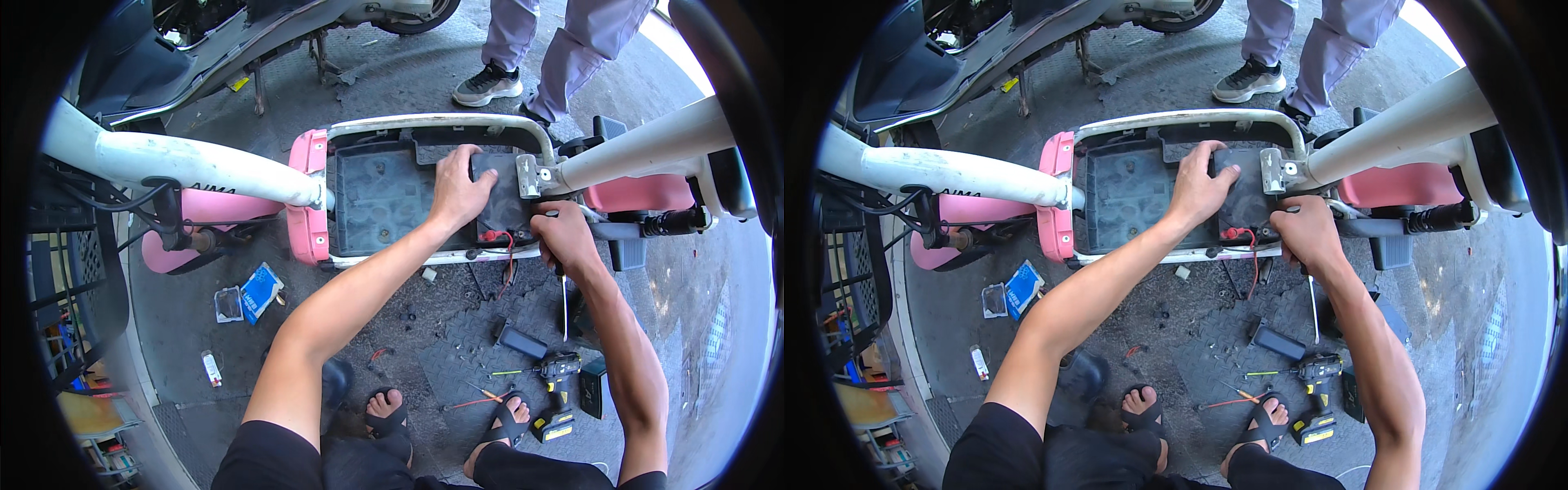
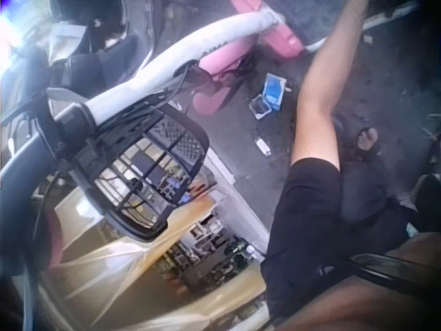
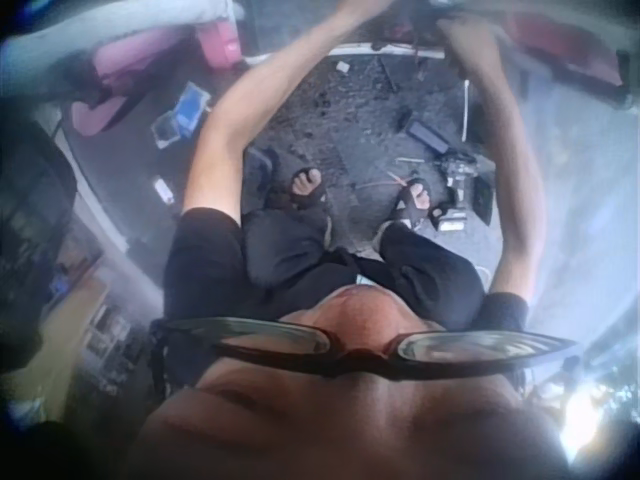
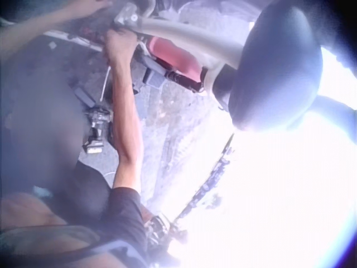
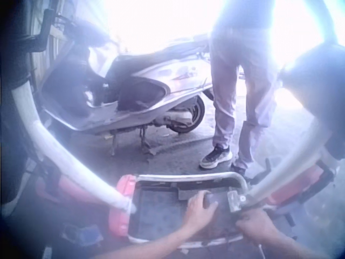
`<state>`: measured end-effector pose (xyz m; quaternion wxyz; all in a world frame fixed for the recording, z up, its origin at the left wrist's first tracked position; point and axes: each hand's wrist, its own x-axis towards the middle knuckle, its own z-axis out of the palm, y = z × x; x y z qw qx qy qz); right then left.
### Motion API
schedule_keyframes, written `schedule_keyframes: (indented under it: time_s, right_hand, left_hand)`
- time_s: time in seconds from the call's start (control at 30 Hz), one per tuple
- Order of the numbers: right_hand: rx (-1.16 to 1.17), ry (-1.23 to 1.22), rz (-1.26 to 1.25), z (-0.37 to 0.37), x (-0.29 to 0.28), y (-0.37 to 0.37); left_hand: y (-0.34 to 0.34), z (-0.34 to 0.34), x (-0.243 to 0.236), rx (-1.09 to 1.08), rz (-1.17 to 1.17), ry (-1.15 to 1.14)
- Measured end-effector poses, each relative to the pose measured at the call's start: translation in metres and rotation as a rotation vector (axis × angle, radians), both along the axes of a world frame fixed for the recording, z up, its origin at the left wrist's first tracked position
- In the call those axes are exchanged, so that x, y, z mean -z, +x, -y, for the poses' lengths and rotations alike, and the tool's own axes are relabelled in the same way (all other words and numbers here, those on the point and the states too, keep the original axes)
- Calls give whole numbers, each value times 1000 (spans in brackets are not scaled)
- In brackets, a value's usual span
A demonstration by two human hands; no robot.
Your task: The person uses a cordless impact driver and screwdriver to remove screws from a scooter battery compartment, disconnects wires, removes the battery, and then reassembles the compartment cover. The task includes handling tools, wires, and plastic parts.
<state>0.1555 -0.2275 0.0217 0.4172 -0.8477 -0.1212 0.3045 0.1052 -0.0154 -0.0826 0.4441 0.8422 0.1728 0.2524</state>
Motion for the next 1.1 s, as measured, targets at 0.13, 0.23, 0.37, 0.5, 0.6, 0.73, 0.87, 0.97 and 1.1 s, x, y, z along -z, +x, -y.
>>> schedule_keyframes:
  time_s: [0.13,0.23,0.37,0.5,0.6,0.73,0.87,0.97,1.1]
  right_hand:
    - [38,84,-105,6,2,6]
    - [23,116,-199,11,2,9]
    - [49,118,-252,17,1,9]
    - [0,181,-308,21,-2,10]
    - [-82,121,-317,17,-4,11]
    - [-59,123,-293,5,0,8]
    - [31,68,-157,-3,9,1]
    - [57,207,-202,-3,15,0]
    - [25,255,-269,-6,21,-6]
  left_hand:
    - [5,-3,-11,108,-10,-75]
    - [6,-7,-19,144,-43,-42]
    - [0,-8,-19,146,-67,29]
    - [-1,-8,-5,113,10,-261]
    - [4,-8,6,146,79,-595]
    - [20,-5,13,145,160,-650]
    - [48,9,6,31,279,-817]
    - [45,7,-2,1,282,-825]
    - [23,2,-10,-73,262,-751]
